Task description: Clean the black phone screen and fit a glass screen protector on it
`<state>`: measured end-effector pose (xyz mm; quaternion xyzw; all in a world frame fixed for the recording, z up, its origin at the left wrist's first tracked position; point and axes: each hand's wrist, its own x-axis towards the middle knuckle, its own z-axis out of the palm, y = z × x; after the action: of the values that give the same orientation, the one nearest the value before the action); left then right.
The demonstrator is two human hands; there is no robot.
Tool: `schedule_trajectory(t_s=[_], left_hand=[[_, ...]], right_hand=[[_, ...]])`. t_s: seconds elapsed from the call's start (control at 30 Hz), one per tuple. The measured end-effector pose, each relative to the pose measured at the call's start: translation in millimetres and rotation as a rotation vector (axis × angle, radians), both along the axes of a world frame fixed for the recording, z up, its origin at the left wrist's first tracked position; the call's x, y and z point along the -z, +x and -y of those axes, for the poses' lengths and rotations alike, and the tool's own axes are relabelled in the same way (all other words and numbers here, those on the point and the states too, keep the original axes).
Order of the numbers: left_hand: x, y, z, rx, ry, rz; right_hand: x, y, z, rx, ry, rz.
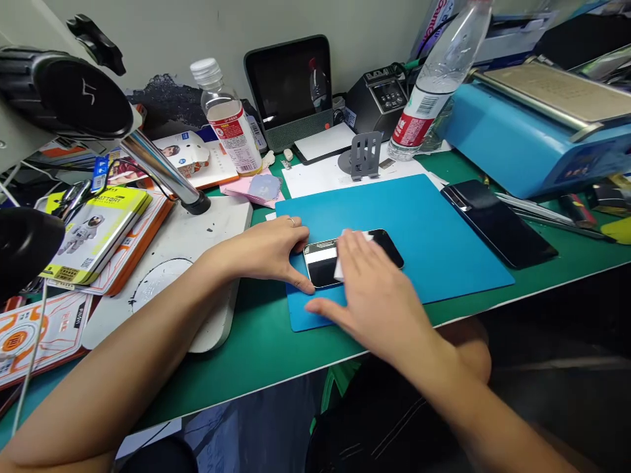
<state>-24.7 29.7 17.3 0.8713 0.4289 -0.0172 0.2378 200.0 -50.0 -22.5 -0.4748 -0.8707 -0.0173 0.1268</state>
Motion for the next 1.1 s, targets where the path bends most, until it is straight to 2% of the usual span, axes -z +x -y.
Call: schedule_trajectory(t_s=[0.07, 0.13, 0.23, 0.33, 0.4, 0.47, 0.53, 0.67, 0.73, 0.83, 0.97, 1.1], left_hand=[[1.4, -0.4, 0.5, 0.016, 0.010, 0.000], [1.7, -0.4, 1.0, 0.020, 0.019, -0.009], [0.8, 0.2, 1.3, 0.012, 0.013, -0.022], [-0.1, 0.5, 0.9, 0.020, 0.010, -0.022], [-0.7, 0.8, 0.6, 0.030, 0.018, -0.034], [-1.7, 1.4, 0.8, 0.038, 0.029, -0.050], [-2.3, 2.2, 1.5, 0.048, 0.040, -0.062], [-0.9, 2.8, 2.5, 0.063, 0.061, -0.057], [0.2, 2.2, 2.3, 0.067, 0.068, -0.048], [0.1, 1.8, 1.9, 0.059, 0.056, -0.058], [-2.3, 2.7, 1.3, 0.027, 0.035, -0.058], [-1.1, 2.6, 0.7, 0.043, 0.056, -0.061]], right_hand=[[-1.6, -18.7, 10.5, -0.085, -0.011, -0.022], [-4.6, -23.2, 17.0, -0.174, -0.020, -0.026], [-7.8, 1.7, 15.8, -0.226, -0.048, 0.008], [-6.7, 38.1, 3.3, -0.112, -0.041, 0.038], [-5.2, 46.8, -6.2, -0.025, -0.066, 0.046], [-4.4, 35.6, -11.4, 0.058, -0.103, 0.051], [-4.9, 9.9, -10.5, 0.111, -0.132, 0.044], [-8.6, -30.8, 2.2, -0.082, -0.218, 0.047], [-9.4, -25.3, 9.3, -0.197, -0.172, 0.058], [-8.3, 9.5, 12.9, -0.320, -0.075, 0.091], [-8.3, 43.9, -1.0, -0.183, -0.038, 0.166], [-10.2, 18.9, -12.6, 0.025, -0.097, 0.185]])
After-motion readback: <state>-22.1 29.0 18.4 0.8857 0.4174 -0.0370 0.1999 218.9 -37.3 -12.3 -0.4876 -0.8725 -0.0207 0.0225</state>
